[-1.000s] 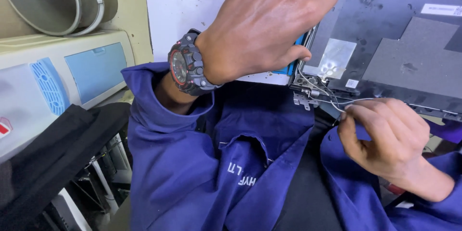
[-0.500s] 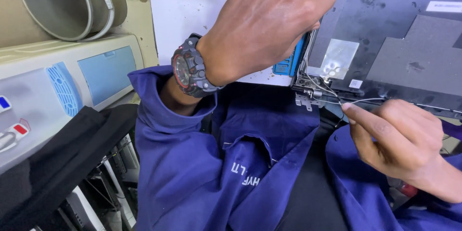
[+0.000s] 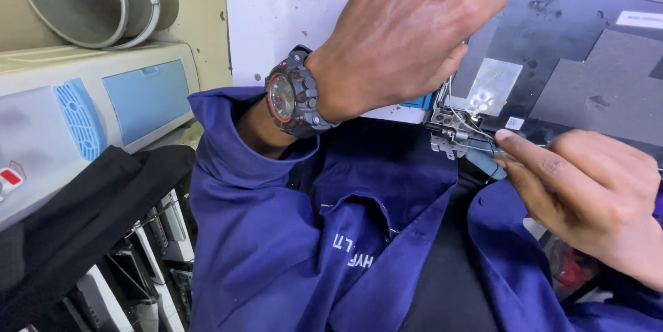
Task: Routing and securing internal wiring for a laptop screen assembly during repair.
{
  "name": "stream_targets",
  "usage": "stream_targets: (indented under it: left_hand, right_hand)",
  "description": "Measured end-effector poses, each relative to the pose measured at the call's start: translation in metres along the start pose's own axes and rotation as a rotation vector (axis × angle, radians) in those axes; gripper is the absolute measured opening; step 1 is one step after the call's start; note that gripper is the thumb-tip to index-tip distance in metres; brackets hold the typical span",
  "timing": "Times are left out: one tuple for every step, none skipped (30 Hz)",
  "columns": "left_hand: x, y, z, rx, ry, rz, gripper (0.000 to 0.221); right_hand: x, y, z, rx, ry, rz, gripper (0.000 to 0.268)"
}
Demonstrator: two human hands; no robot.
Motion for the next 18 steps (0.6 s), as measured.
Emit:
stream_targets:
  left_hand:
    - [0.000, 0.000, -0.001, 0.019, -0.016, -0.007, 0.028]
    - [0.002, -0.001, -0.002, 0.039, -0.037, -0.009, 0.026]
    - [0.003, -0.001, -0.002, 0.039, -0.036, -0.001, 0.026]
    - [0.004, 0.000, -0.001, 0.025, -0.006, -0.016, 0.026]
    - [0.005, 0.001, -0.001, 0.011, 0.025, -0.031, 0.030]
    - [0.006, 0.000, 0.001, 0.011, 0.024, -0.028, 0.030]
    - [0.006, 0.001, 0.002, 0.000, -0.004, -0.036, 0.031]
    - [0.007, 0.002, 0.001, -0.007, -0.033, -0.046, 0.033]
    - [0.009, 0.003, 0.002, -0.003, -0.035, -0.045, 0.033]
    - [0.009, 0.003, 0.001, -0.020, -0.062, -0.032, 0.034]
    - [0.010, 0.003, 0.001, -0.038, -0.088, -0.019, 0.034]
    - [0.011, 0.003, -0.001, -0.038, -0.090, -0.015, 0.034]
    - [0.012, 0.002, -0.003, -0.028, -0.109, -0.012, 0.030]
    - [0.013, 0.002, -0.004, -0.019, -0.128, -0.007, 0.025]
    - [0.014, 0.001, -0.004, -0.020, -0.130, -0.003, 0.025]
    - [0.015, 0.001, -0.005, -0.016, -0.146, -0.007, 0.026]
    - [0.015, 0.001, -0.006, -0.013, -0.163, -0.012, 0.028]
    - [0.016, 0.000, -0.006, -0.013, -0.163, -0.011, 0.028]
  right_hand:
    - [-0.006, 0.001, 0.001, -0.020, -0.055, -0.015, 0.021]
    - [-0.011, 0.001, 0.002, -0.046, -0.114, -0.030, 0.025]
    - [-0.011, 0.002, 0.001, -0.049, -0.119, -0.025, 0.025]
    - [-0.011, 0.003, 0.000, -0.040, -0.145, -0.008, 0.027]
    - [-0.011, 0.005, -0.002, -0.031, -0.170, 0.009, 0.029]
    - [-0.014, 0.005, -0.004, -0.032, -0.171, 0.010, 0.029]
    - [-0.017, 0.005, -0.005, -0.033, -0.152, 0.022, 0.027]
    - [-0.019, 0.005, -0.006, -0.033, -0.133, 0.029, 0.025]
    - [-0.020, 0.007, -0.008, -0.035, -0.136, 0.025, 0.025]
    - [-0.022, 0.008, -0.010, -0.019, -0.137, 0.065, 0.022]
    - [-0.024, 0.008, -0.012, -0.002, -0.138, 0.104, 0.021]
    - [-0.026, 0.008, -0.011, -0.006, -0.140, 0.105, 0.021]
    - [-0.028, 0.008, -0.011, -0.015, -0.153, 0.095, 0.021]
    - [-0.030, 0.009, -0.011, -0.024, -0.167, 0.085, 0.021]
    - [-0.033, 0.008, -0.008, -0.028, -0.169, 0.087, 0.021]
    - [-0.034, 0.008, -0.007, -0.005, -0.204, 0.075, 0.019]
    - [-0.036, 0.009, -0.005, 0.018, -0.238, 0.063, 0.016]
    - [-0.036, 0.008, -0.005, 0.017, -0.238, 0.063, 0.016]
Point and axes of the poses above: each hand's wrist, its own x-axis away from the middle knuckle, its own z-axis out of the back of the hand, y = z × x, the point moved 5 cm from there along -x, towards the middle knuckle, and after that the axes turned 14 degrees about z, right-handed, at the moved point
